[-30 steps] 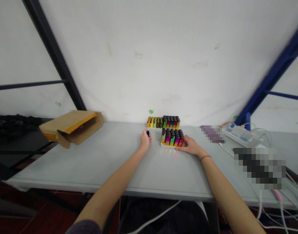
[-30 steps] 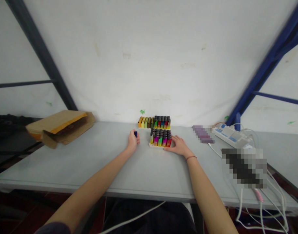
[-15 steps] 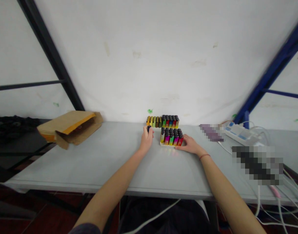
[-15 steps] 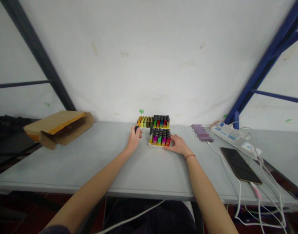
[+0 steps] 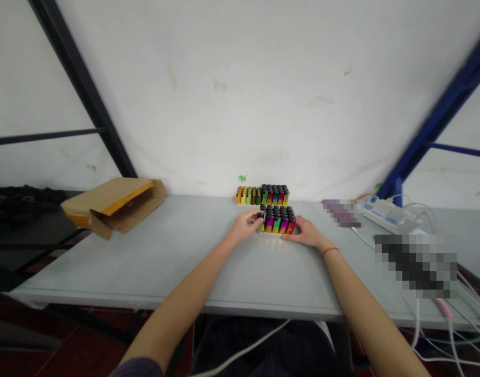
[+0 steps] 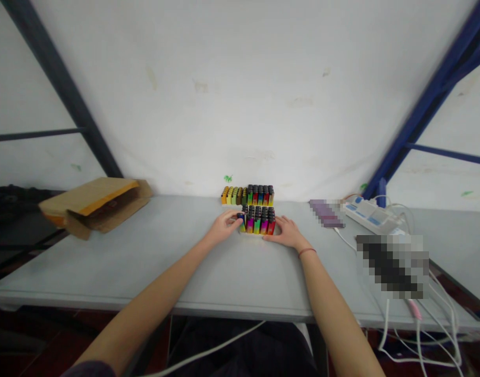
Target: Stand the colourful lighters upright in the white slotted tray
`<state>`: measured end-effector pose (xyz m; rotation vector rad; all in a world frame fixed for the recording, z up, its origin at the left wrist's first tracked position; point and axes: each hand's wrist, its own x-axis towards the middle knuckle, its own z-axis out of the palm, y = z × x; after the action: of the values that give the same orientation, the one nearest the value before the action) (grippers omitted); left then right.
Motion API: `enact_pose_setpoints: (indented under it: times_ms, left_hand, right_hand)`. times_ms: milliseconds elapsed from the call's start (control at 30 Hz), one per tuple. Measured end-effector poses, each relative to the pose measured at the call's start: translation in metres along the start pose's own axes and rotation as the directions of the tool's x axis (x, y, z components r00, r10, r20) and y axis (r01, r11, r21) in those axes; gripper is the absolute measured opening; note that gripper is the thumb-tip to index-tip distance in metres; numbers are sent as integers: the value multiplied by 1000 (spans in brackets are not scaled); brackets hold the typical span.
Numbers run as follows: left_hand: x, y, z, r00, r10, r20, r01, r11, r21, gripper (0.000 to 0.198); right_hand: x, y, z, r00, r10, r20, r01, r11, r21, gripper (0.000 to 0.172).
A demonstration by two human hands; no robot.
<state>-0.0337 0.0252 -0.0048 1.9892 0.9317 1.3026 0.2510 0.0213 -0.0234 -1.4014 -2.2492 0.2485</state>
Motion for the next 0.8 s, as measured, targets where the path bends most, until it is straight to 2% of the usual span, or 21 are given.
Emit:
enact_pose_setpoints:
  times_ms: [167,467,600,800]
  left_hand:
    - [0,-3,-1,999,-43,21,43,999,0,39]
    - [0,-1,-3,997,71,27,-73,995,71,30]
    - [-2,2,-5,993,98,70,-105,988,115,28]
    - [-3,3,-5,999,-4,43,-1,993,115,48]
  right_hand:
    - [0,0,0,1000,-15,7,15,1000,-11,67]
    - [-1,-2,-2,1000,-12,-2,12,1000,4,66]
    - [-1,-5,-4,1000,5,2,-5,1000,7,65]
    - [-2,-11,-3,998,57,-16,-57,998,-16,65]
